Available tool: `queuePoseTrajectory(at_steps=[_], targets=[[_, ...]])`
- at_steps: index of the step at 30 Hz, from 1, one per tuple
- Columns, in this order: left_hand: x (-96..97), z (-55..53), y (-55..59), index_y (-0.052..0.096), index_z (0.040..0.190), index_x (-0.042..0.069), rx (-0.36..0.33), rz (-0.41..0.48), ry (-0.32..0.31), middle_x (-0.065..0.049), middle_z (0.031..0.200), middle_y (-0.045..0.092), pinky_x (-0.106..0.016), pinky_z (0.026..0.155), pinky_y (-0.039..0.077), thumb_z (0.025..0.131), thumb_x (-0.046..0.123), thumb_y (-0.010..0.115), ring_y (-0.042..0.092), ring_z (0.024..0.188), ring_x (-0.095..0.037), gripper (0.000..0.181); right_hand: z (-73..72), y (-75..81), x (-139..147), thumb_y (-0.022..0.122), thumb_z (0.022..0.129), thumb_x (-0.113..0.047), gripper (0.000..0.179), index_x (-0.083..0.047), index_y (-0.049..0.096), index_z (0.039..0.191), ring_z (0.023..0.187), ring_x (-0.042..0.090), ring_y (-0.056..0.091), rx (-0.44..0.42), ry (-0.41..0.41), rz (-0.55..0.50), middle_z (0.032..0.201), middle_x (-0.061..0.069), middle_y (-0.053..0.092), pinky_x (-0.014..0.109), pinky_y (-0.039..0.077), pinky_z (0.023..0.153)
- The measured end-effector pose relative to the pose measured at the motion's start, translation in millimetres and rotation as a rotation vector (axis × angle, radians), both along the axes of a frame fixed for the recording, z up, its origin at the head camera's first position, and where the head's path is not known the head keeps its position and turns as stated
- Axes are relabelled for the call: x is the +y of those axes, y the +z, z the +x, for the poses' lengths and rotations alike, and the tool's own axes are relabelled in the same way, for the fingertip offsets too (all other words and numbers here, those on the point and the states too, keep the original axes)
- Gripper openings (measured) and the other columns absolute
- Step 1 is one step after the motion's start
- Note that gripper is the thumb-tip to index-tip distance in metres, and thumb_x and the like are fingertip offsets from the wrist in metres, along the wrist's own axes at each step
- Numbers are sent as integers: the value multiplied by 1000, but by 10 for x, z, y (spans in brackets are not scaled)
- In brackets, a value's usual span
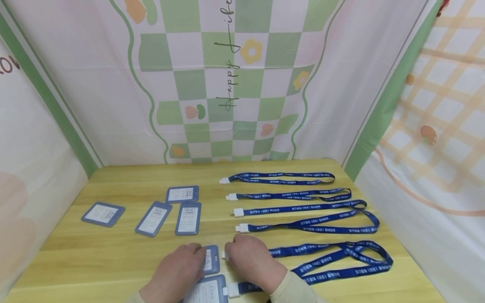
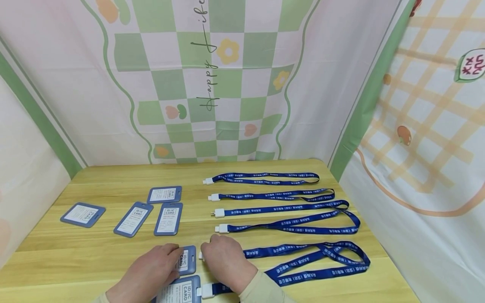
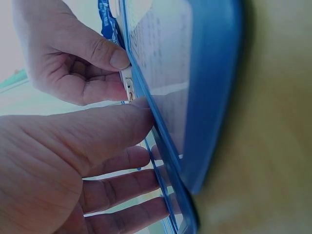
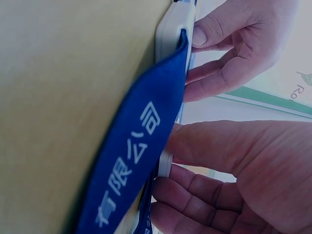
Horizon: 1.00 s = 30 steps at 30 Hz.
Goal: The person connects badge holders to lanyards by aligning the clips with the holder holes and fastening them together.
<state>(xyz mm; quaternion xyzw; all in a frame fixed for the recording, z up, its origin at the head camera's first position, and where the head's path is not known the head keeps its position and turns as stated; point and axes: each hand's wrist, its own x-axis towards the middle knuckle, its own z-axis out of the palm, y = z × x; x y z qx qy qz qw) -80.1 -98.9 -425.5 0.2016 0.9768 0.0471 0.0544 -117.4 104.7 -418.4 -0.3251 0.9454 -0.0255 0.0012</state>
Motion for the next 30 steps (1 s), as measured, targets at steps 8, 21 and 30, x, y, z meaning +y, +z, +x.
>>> queuePoseTrajectory(at_steps=[8,21,30], targets=[[20,10,-6,66,134,6,14,5,-9,-15,131,68,-52,101,58,94,30,76,66,118,-33,49,-1,-4,4,75,91,-23,5,-18,77,90,60,6,43,2,-1,-4,71,-6,55,21,40,52],[63,4,21,66,135,7,-17,3,-5,-14,133,67,-52,102,57,95,30,74,66,121,-33,46,-4,-20,4,75,91,-24,7,-18,76,87,59,6,43,16,-1,-8,70,-6,54,21,39,51],[72,-2,10,67,133,7,12,-7,-21,-15,131,68,-51,100,58,94,31,75,66,119,-33,47,-6,-16,4,74,93,-26,10,-19,75,87,59,6,43,7,-5,-19,70,-7,54,21,40,51]])
